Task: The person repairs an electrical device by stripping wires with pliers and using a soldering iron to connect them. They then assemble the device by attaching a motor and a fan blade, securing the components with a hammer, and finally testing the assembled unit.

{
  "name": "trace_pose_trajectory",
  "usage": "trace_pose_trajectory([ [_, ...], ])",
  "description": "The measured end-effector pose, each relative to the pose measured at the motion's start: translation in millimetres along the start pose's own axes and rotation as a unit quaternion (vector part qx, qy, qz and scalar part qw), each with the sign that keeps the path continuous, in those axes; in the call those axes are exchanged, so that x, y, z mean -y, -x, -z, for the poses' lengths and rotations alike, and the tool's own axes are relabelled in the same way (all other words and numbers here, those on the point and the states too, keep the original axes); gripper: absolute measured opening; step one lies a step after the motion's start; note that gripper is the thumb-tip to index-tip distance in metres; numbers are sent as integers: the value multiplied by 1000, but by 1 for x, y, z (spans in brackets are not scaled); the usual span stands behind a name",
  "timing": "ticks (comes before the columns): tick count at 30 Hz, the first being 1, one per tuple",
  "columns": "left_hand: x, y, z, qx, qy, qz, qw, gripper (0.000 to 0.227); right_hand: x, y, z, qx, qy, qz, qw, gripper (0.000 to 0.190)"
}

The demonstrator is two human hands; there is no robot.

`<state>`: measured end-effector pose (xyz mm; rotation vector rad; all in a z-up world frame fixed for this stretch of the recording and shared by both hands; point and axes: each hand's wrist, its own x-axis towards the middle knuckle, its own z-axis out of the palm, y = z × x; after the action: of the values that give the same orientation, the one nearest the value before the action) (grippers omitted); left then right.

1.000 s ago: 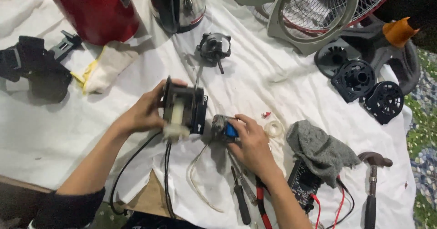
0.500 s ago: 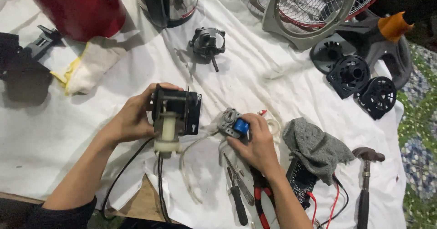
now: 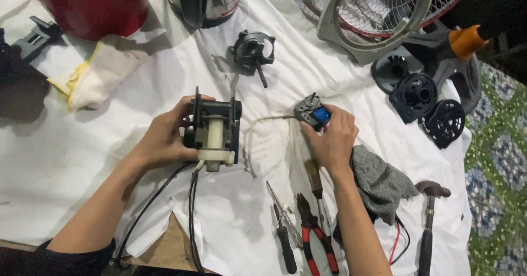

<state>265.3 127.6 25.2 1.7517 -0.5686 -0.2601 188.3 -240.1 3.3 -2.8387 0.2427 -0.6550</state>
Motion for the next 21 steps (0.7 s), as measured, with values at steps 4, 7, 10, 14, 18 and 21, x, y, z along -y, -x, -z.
trace_pose_trajectory([
  [4,-1,2,2,-3,1,-16,1000,98,25,-5,22,40,51,2,998,70],
  [7,4,2,2,-1,6,-26,1000,99,58,-2,39,57,44,44,996,76],
  [10,3,0,0,-6,10,-45,999,99,87,6,51,76,-133,103,983,67],
  [14,1,1,0,-20,10,-61,998,98,119,25,61,127,-257,134,949,63],
  [18,-9,7,2,-6,-21,-103,994,82,149,37,90,254,-265,117,923,64],
  [21,-6,7,6,11,-73,-91,993,94,157,46,102,212,-298,130,922,62],
])
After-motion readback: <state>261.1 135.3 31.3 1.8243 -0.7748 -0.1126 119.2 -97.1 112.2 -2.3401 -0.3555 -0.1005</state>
